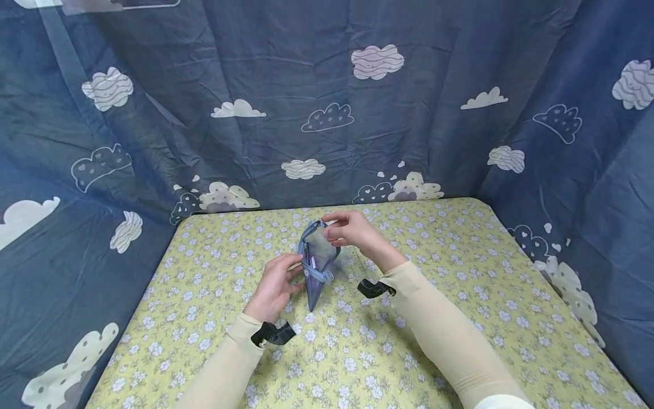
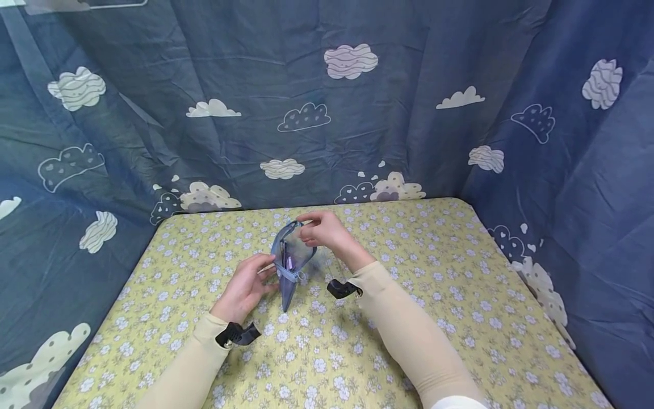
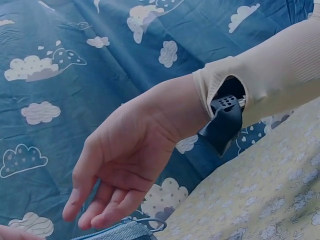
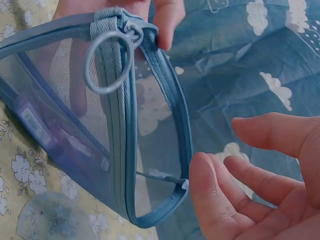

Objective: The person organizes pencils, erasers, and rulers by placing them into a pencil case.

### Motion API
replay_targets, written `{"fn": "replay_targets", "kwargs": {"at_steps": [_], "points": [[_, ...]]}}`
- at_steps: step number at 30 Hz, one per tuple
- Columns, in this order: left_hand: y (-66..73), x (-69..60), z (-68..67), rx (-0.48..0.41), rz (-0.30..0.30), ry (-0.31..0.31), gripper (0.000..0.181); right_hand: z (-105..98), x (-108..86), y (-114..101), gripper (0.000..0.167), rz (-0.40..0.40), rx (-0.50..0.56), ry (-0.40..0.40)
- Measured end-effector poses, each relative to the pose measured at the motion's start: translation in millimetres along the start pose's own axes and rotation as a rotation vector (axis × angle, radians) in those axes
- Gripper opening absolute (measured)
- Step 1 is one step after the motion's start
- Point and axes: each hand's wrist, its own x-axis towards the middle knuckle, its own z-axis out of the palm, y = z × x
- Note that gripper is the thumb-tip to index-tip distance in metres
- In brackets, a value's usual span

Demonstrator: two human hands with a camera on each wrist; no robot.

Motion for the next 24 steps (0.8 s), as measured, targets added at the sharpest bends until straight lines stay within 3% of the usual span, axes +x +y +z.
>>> {"fn": "replay_targets", "kwargs": {"at_steps": [9,24], "points": [[2.9,0.3,-2.4,-0.048,-0.011,-0.014,0.014,-19,-3.8,4,0.04,0.012,0.041,0.051],[2.1,0.2,-2.2,-0.068,-0.007,0.002,0.011,-44,-11.3,24,0.044,0.023,-0.022,0.093]]}}
